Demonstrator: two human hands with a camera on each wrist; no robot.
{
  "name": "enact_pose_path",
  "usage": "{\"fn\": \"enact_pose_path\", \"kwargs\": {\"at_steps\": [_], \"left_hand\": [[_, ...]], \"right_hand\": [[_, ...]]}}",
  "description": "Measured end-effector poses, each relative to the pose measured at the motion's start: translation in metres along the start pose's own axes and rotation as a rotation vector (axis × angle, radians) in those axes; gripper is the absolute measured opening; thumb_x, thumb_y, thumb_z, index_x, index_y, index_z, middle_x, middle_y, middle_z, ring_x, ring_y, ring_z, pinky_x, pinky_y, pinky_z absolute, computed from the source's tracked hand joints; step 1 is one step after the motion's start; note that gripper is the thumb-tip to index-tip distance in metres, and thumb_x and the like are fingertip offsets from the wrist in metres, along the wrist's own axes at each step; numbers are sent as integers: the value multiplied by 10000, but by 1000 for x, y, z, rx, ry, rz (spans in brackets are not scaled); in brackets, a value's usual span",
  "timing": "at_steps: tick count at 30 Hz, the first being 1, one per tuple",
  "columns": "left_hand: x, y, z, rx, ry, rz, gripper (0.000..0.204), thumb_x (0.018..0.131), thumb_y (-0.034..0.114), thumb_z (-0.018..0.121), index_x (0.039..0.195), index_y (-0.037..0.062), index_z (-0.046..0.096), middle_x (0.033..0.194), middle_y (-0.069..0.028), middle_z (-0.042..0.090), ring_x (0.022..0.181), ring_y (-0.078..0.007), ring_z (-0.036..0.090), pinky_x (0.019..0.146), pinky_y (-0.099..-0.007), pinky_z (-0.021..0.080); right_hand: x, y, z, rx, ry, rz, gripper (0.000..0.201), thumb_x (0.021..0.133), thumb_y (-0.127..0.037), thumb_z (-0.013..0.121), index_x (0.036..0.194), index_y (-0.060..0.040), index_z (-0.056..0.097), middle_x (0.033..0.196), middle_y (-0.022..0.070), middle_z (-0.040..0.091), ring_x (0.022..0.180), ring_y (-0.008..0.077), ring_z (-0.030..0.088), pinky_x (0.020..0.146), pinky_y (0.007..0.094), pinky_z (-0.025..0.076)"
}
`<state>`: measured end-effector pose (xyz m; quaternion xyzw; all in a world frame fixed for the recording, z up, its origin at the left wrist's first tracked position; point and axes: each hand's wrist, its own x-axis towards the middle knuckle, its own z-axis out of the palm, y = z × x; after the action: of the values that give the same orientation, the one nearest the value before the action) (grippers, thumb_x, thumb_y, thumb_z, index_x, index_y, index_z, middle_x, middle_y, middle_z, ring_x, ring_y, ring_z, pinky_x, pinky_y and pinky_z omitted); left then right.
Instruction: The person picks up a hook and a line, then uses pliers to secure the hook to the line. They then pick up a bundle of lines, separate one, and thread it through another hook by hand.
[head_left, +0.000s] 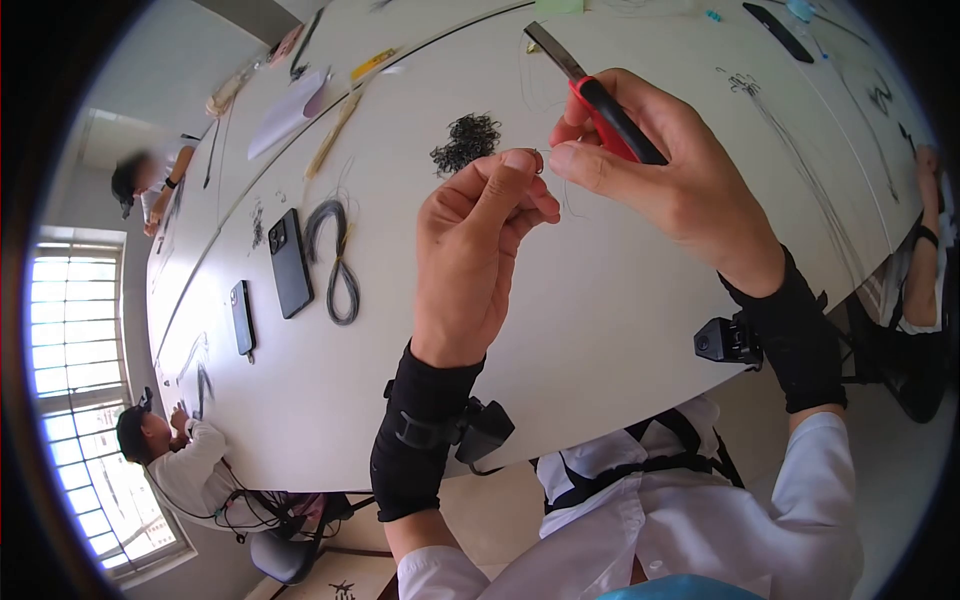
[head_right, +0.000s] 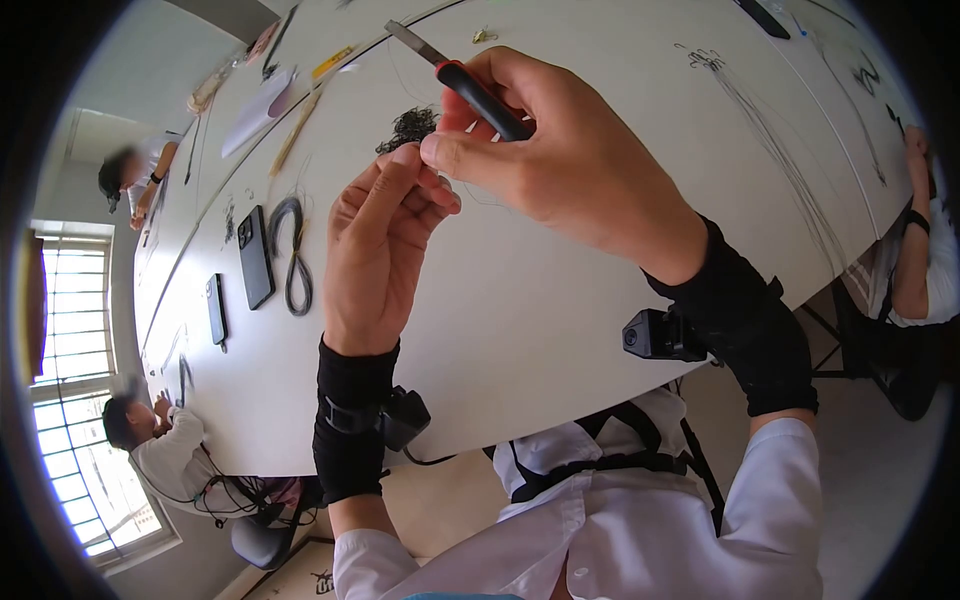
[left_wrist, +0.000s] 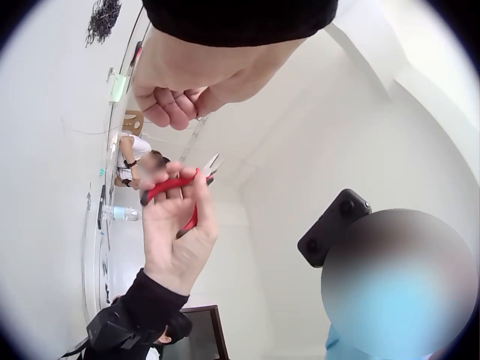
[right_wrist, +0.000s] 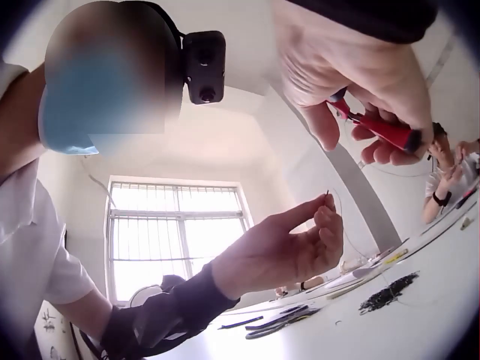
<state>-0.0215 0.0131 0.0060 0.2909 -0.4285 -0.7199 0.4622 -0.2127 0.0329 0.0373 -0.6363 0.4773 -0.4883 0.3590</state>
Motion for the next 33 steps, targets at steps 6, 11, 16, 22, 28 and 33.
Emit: {"fn": "enact_pose_path", "kwargs": {"at_steps": [6,11,16,22,28,33], "left_hand": [[-2,2,1,-36,-40,-29,225,1043,166,557,1083,-24,672,930,-79,675,850,-188,655,846,-341,527],[0,1,-1,-56,-54,-64,227,1038,166,559,1067,-24,680,934,-81,679,840,-195,662,841,-346,536],[1,-2,-3,-15,-34,-58,201,1028,153,593,1064,-22,685,925,-72,680,821,-181,665,841,-335,535],[4,-2,-6,206,97,98,194,999,158,664,1035,-29,699,919,-58,675,815,-159,653,856,-311,523],[3,-5,-1,293,184,173,242,975,186,699,1008,-54,697,890,-46,690,814,-126,649,789,-263,504],[1,1,3,380,210,173,232,982,170,700,1040,-55,698,872,-64,687,805,-142,649,846,-294,526]], "right_hand": [[1,3,4,-9,-27,66,166,940,-199,676,981,-55,603,872,-16,560,821,75,506,772,251,439],[2,5,5,-17,-24,54,188,928,-175,673,1003,-11,620,862,19,604,804,93,558,759,260,478],[3,8,1,-102,-63,47,249,959,-253,648,990,-8,623,826,21,588,765,94,520,709,259,438],[1,22,-42,-120,37,127,415,1024,-412,556,900,-24,636,729,6,573,639,108,497,609,253,395],[-23,-8,-24,239,-369,453,408,1051,-398,504,892,-43,628,762,23,621,668,105,550,628,246,435],[-23,-2,-9,270,-286,469,423,1050,-403,507,877,-36,630,722,25,605,626,103,541,600,249,437]]}}
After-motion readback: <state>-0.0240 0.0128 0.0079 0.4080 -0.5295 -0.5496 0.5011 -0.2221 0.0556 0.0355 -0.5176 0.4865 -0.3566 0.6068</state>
